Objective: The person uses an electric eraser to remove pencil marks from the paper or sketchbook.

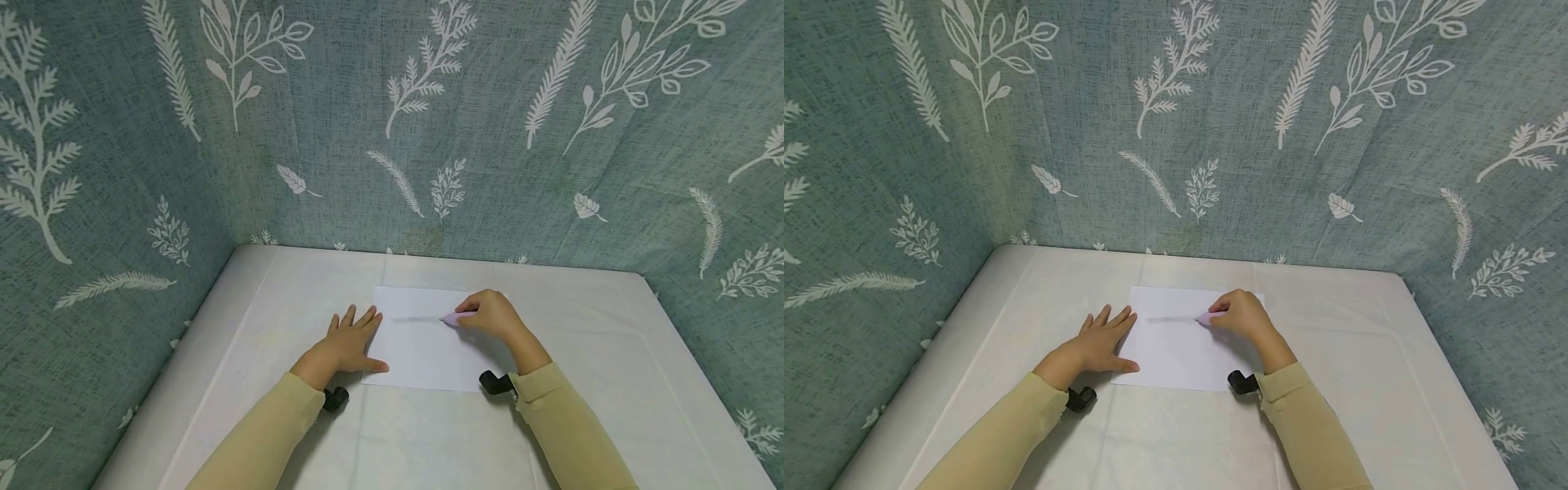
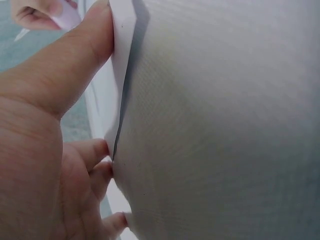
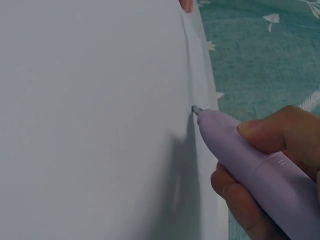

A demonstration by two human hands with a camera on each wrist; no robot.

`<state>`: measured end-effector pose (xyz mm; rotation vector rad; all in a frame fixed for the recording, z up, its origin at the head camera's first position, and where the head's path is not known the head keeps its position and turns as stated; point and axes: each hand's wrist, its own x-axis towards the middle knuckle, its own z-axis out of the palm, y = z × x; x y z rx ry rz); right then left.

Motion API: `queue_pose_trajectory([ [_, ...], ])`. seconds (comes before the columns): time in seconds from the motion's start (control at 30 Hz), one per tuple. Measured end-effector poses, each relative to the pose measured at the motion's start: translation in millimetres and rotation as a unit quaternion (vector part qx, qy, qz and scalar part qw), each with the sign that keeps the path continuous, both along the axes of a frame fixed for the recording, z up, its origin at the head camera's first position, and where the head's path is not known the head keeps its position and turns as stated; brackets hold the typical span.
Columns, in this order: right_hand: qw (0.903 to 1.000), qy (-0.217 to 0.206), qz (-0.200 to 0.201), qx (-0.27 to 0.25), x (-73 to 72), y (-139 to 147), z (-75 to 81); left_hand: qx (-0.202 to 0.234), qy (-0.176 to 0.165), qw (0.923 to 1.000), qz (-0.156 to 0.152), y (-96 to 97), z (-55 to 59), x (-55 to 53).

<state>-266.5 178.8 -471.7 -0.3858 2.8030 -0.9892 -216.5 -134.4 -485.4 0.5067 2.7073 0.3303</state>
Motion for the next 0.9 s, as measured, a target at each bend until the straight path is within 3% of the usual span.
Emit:
queue_pose_trajectory([
  [0.2, 0.9997, -0.011, 0.022, 0.008, 1.7, -1.9, 5.0, -0.003, -0.001, 1.0000, 0.000, -0.3, 1.6, 0.1],
  [0.37, 0.9996, 0.004, 0.027, 0.008, 1.0, -1.0, 3.8, -0.004, -0.002, 1.0000, 0.000, -1.3, 0.8, 0.1],
  [0.9, 1.0000, 0.008, 0.002, 0.002, -3.0, 1.5, 1.5, 0.003, 0.003, 1.0000, -0.001, -0.9, -3.2, -0.7],
])
